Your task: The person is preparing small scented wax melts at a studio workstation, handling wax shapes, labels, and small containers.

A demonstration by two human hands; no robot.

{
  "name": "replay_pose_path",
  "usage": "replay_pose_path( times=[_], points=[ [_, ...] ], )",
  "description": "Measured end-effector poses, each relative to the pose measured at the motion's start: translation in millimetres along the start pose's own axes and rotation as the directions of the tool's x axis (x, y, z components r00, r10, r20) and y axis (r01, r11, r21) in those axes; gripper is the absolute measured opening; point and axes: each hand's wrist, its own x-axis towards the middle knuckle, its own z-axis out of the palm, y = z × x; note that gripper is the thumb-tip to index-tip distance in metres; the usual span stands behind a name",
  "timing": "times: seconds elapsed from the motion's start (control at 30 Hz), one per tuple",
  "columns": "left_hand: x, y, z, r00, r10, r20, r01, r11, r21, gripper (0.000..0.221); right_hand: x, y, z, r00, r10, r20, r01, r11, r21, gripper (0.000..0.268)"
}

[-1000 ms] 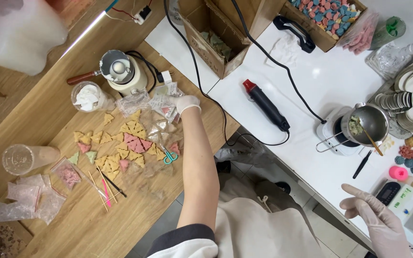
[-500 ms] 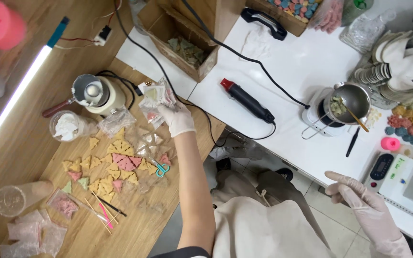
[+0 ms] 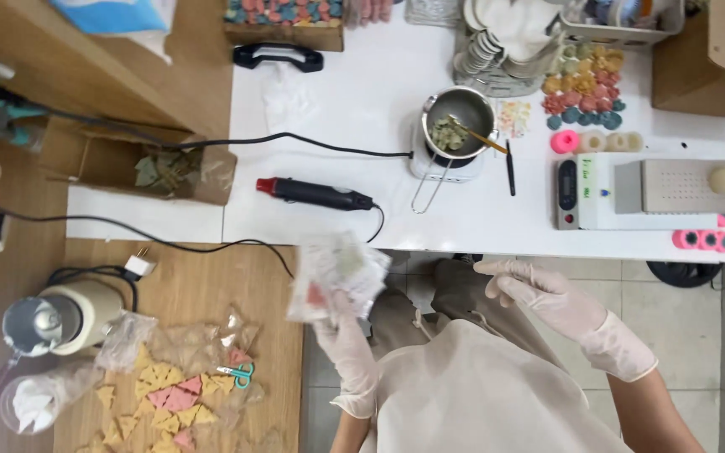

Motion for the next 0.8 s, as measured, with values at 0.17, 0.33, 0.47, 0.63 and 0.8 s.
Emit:
replay_pose_path(
  times=[0.17,0.33,0.47,0.63,0.8],
  points=[
    [-23.9,-54.0,50.4,0.800,-0.356,0.483,0.277,0.933,0.229,0.046,-0.3,28.6,-48.5,0.997,-0.044,-0.064,0.048,0.997,0.055,0.038],
    [12.2,-159.5,119.6,0.689,-0.410,0.597,0.123,0.878,0.462,0.042,0.9,34.0,-112.7,0.991,-0.104,-0.086,0.110,0.992,0.061,0.040],
    [44.3,-226.8,169.3,0.767,-0.299,0.568,-0.168,0.761,0.627,0.043,0.3,38.6,-160.9,0.991,-0.068,-0.115,0.078,0.993,0.086,0.040],
    [44.6,-266.1,207.6,0.868,-0.128,0.480,-0.230,0.753,0.616,0.045,9.3,45.4,-220.3,0.989,-0.140,-0.045,0.141,0.990,0.013,0.041],
    [22.0,-274.0,229.8,0.945,-0.070,0.320,-0.111,0.852,0.512,0.055,42.1,58.4,-254.8,0.990,-0.127,0.063,0.124,0.991,0.052,0.040]
  ],
)
